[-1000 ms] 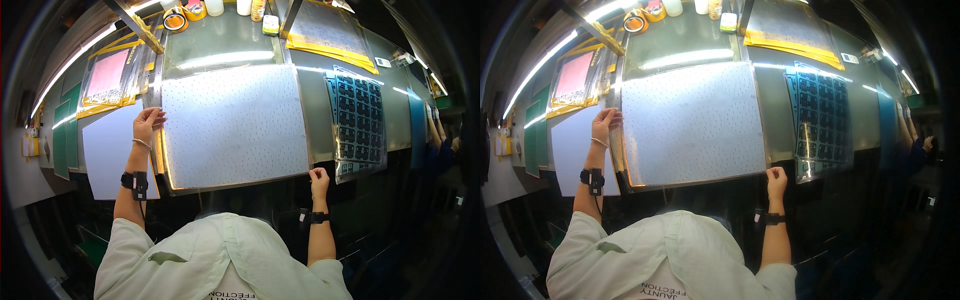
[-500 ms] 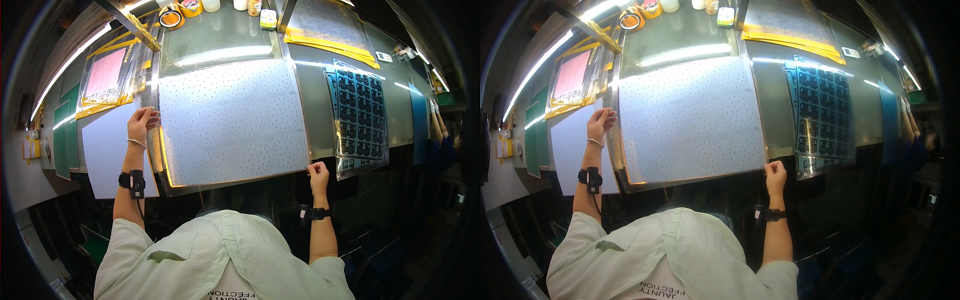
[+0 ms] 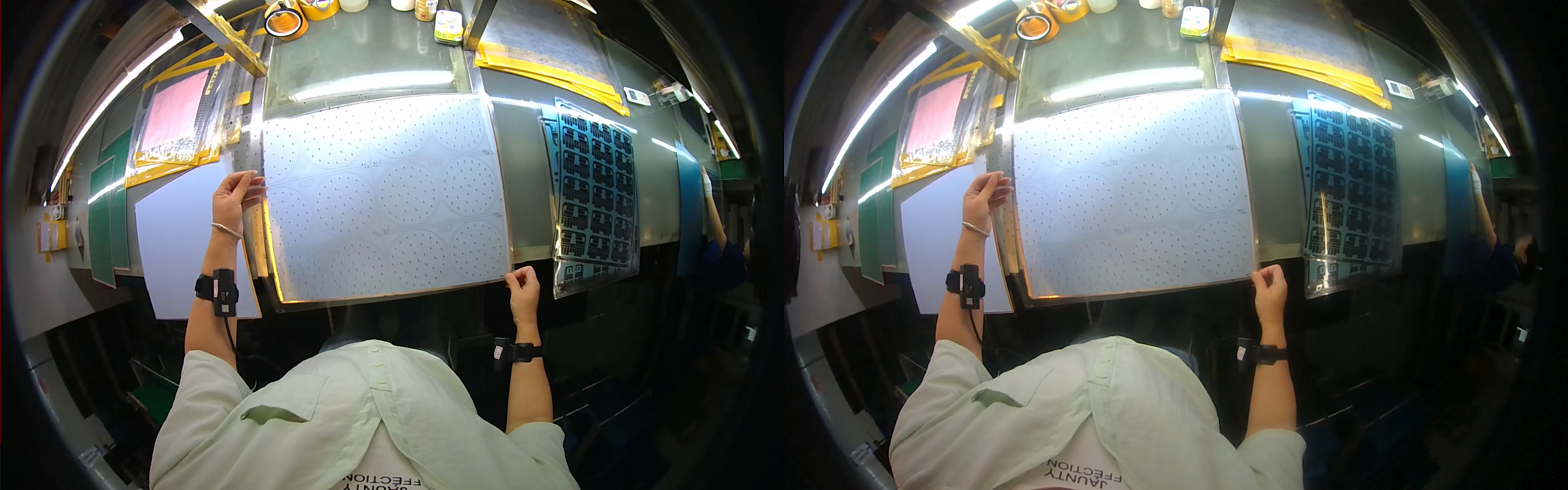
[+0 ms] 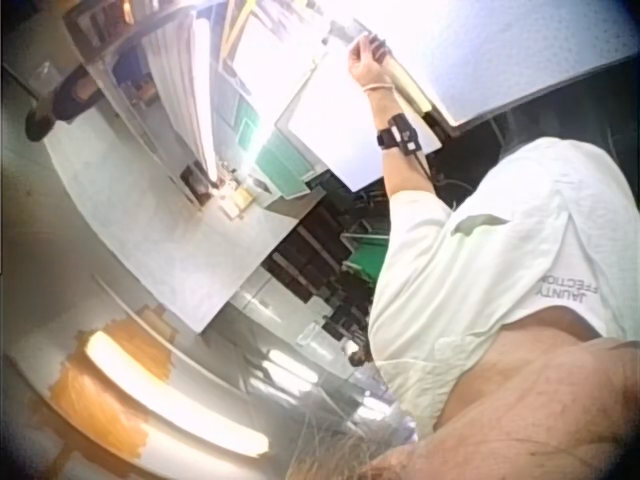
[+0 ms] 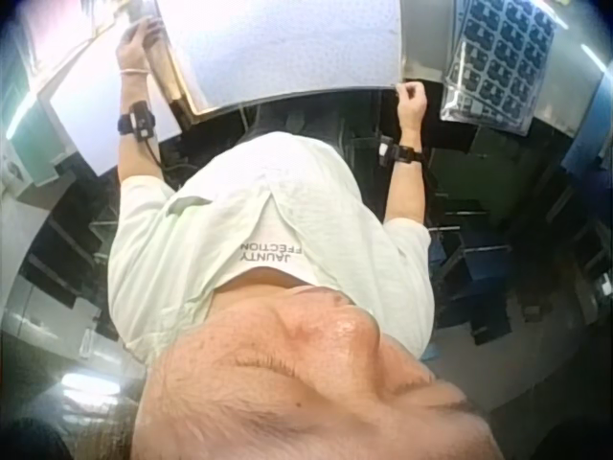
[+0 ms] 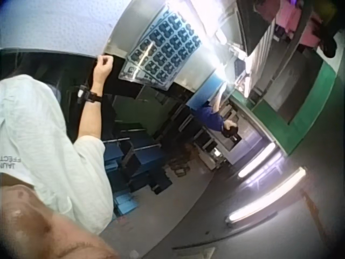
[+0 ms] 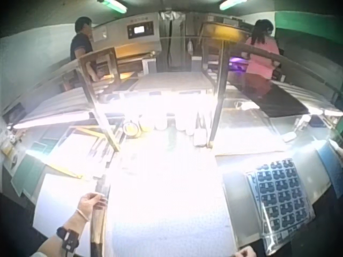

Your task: The recorder inspects and sorts various printed materials and films on a lightbox and then places them onto storage racks.

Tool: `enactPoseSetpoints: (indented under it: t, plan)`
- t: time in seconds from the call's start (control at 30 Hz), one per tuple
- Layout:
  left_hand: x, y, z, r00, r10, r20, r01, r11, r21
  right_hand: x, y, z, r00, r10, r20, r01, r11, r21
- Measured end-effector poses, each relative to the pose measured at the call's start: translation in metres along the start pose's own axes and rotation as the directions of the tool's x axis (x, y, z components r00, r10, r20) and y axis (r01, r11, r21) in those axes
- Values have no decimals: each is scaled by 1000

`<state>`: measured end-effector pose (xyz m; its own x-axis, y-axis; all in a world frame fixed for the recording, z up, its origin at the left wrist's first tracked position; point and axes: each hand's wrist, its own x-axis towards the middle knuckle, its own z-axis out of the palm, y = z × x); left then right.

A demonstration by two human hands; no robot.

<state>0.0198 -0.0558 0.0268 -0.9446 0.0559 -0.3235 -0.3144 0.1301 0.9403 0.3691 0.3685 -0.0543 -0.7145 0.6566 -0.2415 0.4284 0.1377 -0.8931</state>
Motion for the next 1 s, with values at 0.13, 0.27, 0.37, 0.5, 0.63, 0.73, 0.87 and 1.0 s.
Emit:
enactPoseSetpoints:
  t: [0.13,0.27,0.37,0.5,0.63,0.73,0.87,1.0]
  plan:
    - [1,-6,-3,1000,-25,0,25,1000,-9,0,0,0,1000,6,-8,-6,1000,-11]
    - [5,-11,-6,999,-41,5,41,999,-29,0,-3,-1,1000,-14,-2,14,999,-53]
    - [7,-11,-5,999,-23,23,24,999,-31,-2,-9,0,999,36,9,-36,999,-7]
    - [6,-12,-4,999,-42,22,43,999,-27,-3,-1,-1,995,101,-4,-101,994,27]
    - [3,-14,-10,999,-35,21,36,998,-46,-1,-3,0,996,91,-3,-91,994,58]
    - [0,-15,-14,999,-23,30,25,997,-74,0,-7,0,996,92,12,-92,995,46]
    - [-2,-11,-16,999,30,35,-27,996,-85,0,-7,-1,999,45,9,-45,998,-33]
    - [2,0,-12,997,53,51,-49,997,-66,0,-2,-3,997,73,20,-73,997,11]
